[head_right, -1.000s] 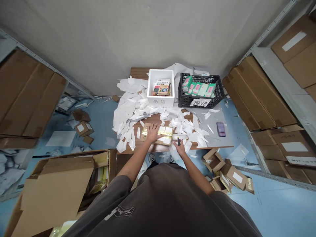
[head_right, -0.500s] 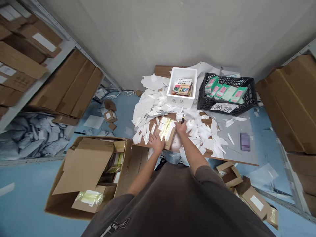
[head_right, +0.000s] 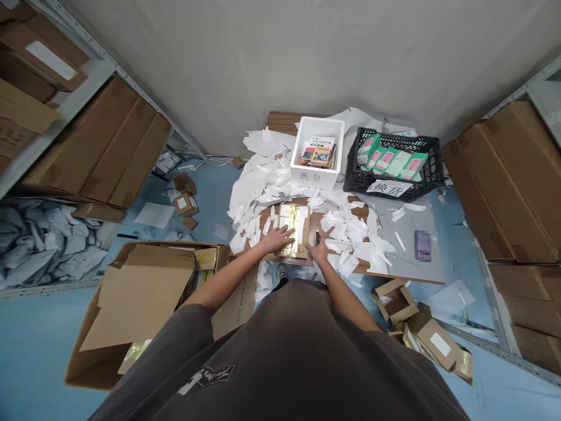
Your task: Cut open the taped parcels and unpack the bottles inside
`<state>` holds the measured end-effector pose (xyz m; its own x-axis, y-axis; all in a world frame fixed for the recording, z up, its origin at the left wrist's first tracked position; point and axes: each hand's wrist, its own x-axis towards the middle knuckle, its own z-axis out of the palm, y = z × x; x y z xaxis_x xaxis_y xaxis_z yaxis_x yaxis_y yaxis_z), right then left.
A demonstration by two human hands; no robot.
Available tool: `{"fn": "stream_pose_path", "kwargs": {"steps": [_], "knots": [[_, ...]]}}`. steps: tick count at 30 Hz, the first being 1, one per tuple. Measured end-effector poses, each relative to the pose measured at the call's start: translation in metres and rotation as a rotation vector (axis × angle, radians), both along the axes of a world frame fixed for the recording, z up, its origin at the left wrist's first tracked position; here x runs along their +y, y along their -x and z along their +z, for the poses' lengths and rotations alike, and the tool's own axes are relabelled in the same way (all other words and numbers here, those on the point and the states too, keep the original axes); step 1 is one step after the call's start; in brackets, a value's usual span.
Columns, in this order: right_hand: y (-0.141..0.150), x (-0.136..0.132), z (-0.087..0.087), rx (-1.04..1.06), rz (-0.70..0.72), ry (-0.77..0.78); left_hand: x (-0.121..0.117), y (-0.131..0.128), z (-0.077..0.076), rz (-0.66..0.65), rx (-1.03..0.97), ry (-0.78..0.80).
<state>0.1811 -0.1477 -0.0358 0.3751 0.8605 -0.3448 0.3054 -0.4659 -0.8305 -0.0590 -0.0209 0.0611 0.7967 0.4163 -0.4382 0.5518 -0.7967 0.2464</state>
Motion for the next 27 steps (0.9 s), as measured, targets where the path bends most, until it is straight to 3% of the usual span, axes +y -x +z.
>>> {"fn": "stream_pose_path", "kwargs": {"steps": [3, 7, 12, 16, 20, 23, 27], "knots": [[-0.003, 0.012, 0.009, -0.027, -0.064, 0.067, 0.014, -0.018, -0.005, -0.112, 0.106, -0.011], [-0.026, 0.055, 0.030, -0.121, -0.038, 0.117, 0.017, -0.027, -0.003, -0.095, 0.070, -0.080], [-0.045, 0.112, 0.052, -0.186, -0.012, 0.170, -0.010, -0.049, 0.002, 0.110, -0.067, -0.175], [-0.052, 0.136, 0.066, -0.186, 0.070, 0.152, -0.029, -0.074, 0.000, 0.269, -0.012, -0.174], [-0.070, 0.121, 0.079, -0.129, 0.118, 0.016, -0.028, -0.084, -0.001, 0.281, 0.040, -0.111], [-0.089, 0.084, 0.082, -0.031, 0.209, -0.051, -0.023, -0.085, -0.002, 0.257, 0.026, -0.063], [-0.093, 0.030, 0.074, 0.100, 0.314, -0.009, -0.024, -0.088, -0.005, 0.283, 0.008, -0.055]]}}
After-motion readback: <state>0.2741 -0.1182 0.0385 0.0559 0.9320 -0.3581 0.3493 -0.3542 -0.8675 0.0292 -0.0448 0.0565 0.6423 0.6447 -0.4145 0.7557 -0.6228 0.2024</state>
